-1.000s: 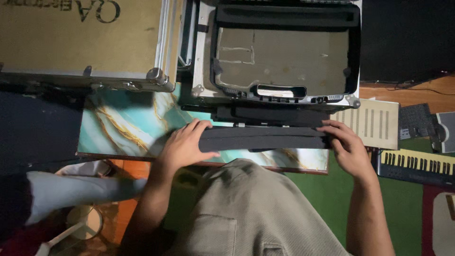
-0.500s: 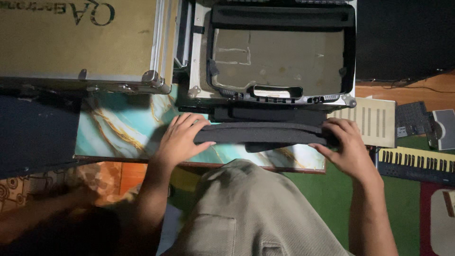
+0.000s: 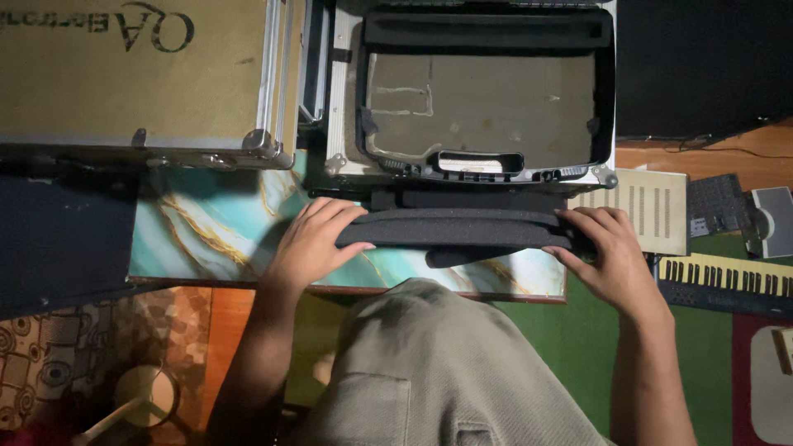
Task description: The person moves a black plastic case, opens it, closes it, and then places foam inserts into the case.
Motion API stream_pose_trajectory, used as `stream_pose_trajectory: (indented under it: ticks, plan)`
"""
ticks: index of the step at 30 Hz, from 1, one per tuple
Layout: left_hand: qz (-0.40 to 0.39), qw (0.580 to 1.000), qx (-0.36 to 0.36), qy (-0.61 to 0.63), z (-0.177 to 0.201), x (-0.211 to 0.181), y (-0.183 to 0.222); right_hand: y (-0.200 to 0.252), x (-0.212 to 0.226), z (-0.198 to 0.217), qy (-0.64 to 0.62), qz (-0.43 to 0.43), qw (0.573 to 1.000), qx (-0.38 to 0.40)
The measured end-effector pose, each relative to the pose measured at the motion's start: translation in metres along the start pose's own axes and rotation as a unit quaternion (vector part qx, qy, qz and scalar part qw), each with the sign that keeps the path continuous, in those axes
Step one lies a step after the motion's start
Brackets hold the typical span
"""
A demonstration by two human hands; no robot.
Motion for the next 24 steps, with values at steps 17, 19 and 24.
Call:
stream_pose_trajectory:
  ticks: [17, 19, 24]
  plan:
    - [-0.050, 0.996, -0.060, -0.047, 0.011, 0.010, -0.098, -0.083, -0.025, 0.028, 0.006, 0.090, 0.990, -0.110]
    - [-0.052, 0.995, -0.063, -0.057, 0.008, 0.020, -0.120, -0.106, -0.032, 0.030, -0.004, 0.114, 0.985, -0.133]
    - [-0.042, 0.995, -0.059, -0.067, -0.006, 0.056, -0.167, -0.167, -0.055, 0.022, 0.024, 0.140, 0.981, -0.132]
Point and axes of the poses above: each hand's wrist, its own y-axis away from the middle knuckle, its own z-axis out of the back of the hand, x = y × z, the point moved 1 cm from there along -y, towards the middle knuckle, and after that the axes turned 3 degrees about -z, right-handed, at the moved point
